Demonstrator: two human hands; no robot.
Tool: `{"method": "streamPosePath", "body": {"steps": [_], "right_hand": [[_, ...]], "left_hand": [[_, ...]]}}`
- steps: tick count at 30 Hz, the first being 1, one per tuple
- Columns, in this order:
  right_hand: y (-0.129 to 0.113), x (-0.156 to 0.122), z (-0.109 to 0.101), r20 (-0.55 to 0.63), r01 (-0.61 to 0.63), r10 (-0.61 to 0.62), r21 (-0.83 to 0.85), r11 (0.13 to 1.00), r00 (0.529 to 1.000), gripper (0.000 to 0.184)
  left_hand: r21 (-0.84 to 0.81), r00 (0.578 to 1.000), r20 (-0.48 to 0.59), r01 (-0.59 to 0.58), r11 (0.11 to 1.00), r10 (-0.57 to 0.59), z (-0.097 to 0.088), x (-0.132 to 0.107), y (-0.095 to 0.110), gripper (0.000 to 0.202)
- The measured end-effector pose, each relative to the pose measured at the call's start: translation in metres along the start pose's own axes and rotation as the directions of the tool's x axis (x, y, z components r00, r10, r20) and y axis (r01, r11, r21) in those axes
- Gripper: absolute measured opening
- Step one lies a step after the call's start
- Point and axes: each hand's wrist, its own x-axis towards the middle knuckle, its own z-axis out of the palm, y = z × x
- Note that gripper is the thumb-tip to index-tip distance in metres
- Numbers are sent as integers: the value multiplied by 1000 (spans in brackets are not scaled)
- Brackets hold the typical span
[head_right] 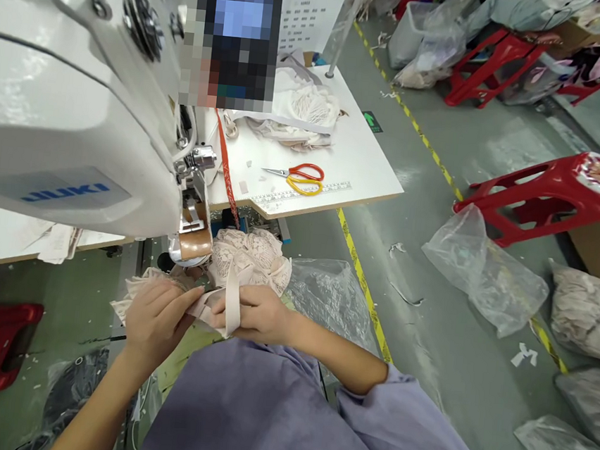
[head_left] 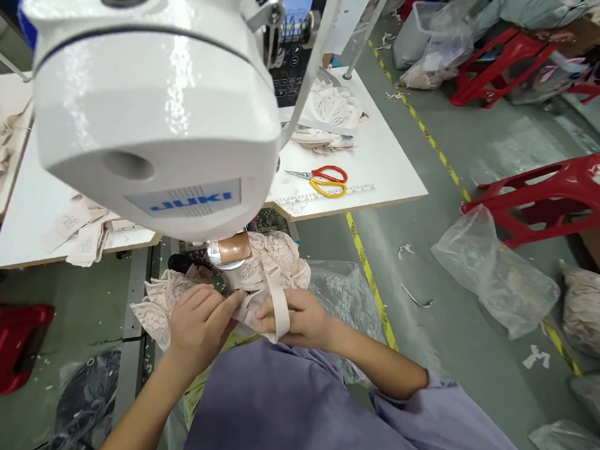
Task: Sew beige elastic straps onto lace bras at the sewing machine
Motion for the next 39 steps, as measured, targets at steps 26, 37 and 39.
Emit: {"method": "streamPosePath", "body": {"steps": [26, 37, 39], "right_hand": [[-13, -10, -3, 29, -11, 7, 139, 990, 1000, 15], [96, -53, -56, 629, -377, 517, -355, 855, 581, 73], [112, -63, -68, 703, -351, 506, -369, 861, 500, 62]], "left_hand": [[-264, 993, -114, -59, 963, 29, -9, -2, 9, 10], [-401, 631, 290, 763, 508, -719, 27, -25, 0, 34], [-394, 570, 241, 797, 458, -786, 35, -6, -27, 34]]}}
